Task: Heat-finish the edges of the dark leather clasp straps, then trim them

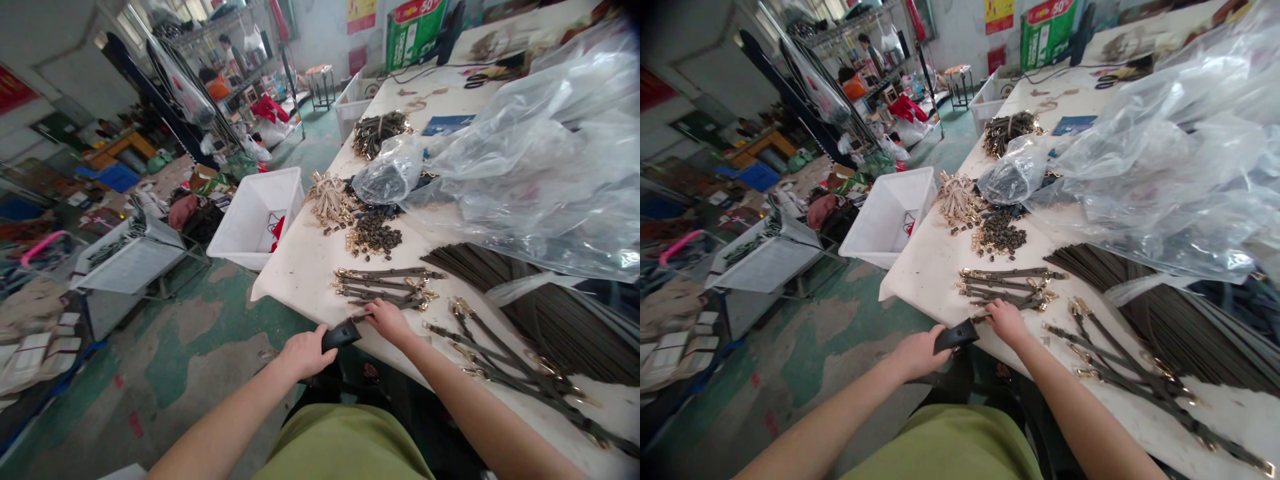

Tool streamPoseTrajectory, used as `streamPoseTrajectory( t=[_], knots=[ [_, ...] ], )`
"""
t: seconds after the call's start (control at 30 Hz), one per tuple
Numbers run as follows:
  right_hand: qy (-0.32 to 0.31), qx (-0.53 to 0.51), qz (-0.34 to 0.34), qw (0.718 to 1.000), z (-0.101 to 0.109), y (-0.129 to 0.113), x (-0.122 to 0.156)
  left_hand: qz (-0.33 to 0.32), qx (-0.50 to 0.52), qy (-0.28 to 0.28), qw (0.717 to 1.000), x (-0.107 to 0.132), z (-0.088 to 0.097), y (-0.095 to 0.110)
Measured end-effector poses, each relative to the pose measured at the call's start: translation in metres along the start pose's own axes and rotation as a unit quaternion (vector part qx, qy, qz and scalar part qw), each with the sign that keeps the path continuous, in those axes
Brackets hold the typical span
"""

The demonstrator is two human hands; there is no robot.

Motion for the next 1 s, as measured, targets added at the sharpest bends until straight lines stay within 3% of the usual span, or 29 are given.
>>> streamPoseTrajectory(
  t=[0.13, 0.23, 0.37, 0.47, 0.7, 1.0],
  knots=[
    [0.016, 0.031, -0.003, 0.999, 0.007, 0.024, 0.003, -0.001, -0.023, 0.0, 1.0, -0.014, 0.009, 0.013],
    [0.021, 0.015, -0.003, 1.0, 0.007, 0.03, 0.002, -0.005, -0.04, -0.004, 0.999, -0.038, 0.016, 0.032],
    [0.017, -0.011, 0.0, 1.0, 0.006, 0.033, 0.0, -0.001, -0.048, -0.051, 0.998, -0.073, 0.022, 0.056],
    [0.014, -0.024, -0.005, 1.0, 0.006, 0.037, -0.001, -0.002, -0.061, -0.084, 0.995, -0.086, 0.026, 0.067],
    [0.024, -0.05, -0.007, 0.998, 0.007, 0.043, -0.002, 0.012, -0.073, -0.094, 0.993, -0.094, 0.033, 0.072],
    [0.045, -0.055, -0.001, 0.997, 0.008, 0.044, -0.001, 0.002, -0.024, -0.058, 0.998, -0.089, 0.034, 0.066]
  ],
)
Point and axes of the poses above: each hand's wrist, its own x-axis away from the middle knuckle, its own z-axis out of the back of the hand, y = z × x, the point moved 6 cm from there along -x, towards the middle knuckle, and after that the axes turned 12 degrees about -z, right-handed, at the moved point
